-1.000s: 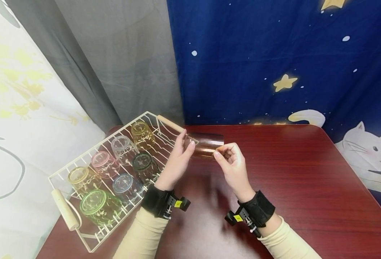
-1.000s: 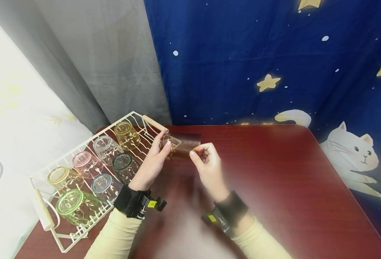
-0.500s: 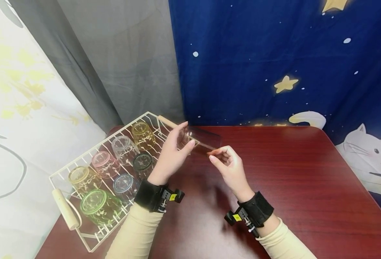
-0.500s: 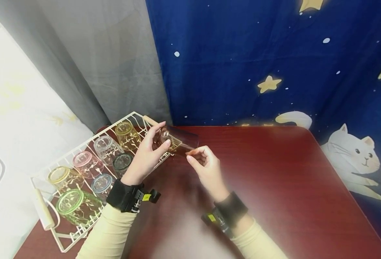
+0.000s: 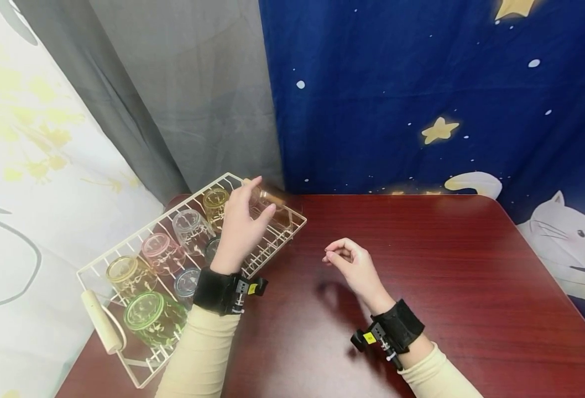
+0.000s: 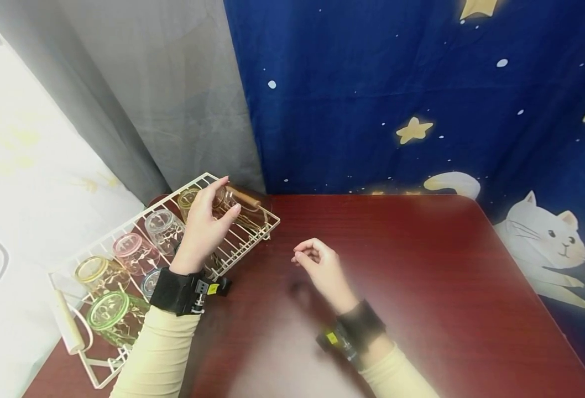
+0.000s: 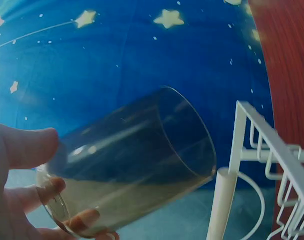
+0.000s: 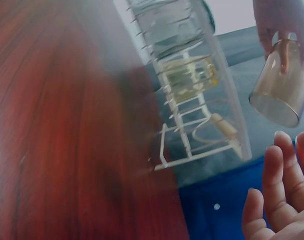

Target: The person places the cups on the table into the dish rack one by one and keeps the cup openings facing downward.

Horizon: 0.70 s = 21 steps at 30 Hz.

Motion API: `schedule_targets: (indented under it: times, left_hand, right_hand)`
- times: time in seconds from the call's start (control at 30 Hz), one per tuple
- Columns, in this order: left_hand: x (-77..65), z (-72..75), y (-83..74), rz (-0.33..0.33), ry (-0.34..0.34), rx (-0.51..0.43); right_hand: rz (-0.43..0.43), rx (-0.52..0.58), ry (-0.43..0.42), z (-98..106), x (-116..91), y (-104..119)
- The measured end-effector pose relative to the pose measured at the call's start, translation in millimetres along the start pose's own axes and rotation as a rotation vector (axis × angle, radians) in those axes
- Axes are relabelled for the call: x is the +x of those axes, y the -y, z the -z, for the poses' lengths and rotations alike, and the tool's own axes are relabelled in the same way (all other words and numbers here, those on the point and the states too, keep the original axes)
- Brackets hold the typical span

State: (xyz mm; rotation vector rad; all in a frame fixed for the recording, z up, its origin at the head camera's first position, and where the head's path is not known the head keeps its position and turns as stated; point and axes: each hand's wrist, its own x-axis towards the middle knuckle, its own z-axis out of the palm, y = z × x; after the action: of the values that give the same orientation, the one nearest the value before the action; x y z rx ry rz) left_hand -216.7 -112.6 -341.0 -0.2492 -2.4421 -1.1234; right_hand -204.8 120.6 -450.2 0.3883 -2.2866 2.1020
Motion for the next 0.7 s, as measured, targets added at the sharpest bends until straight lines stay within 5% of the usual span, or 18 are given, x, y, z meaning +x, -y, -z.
schedule_targets:
  times: [0.37,0.7]
  left_hand:
    - [-2.9,-3.2,8.9,0.160,-0.049,0.198]
    - [-2.4,-16.7,22.3,0.197,0.059,0.357]
  right_hand:
    - [-0.065,-0.062,0.000,4.1,-4.8,-19.0]
    - [-0.062,-0.118,-0.010,5.0,-7.6,-20.7]
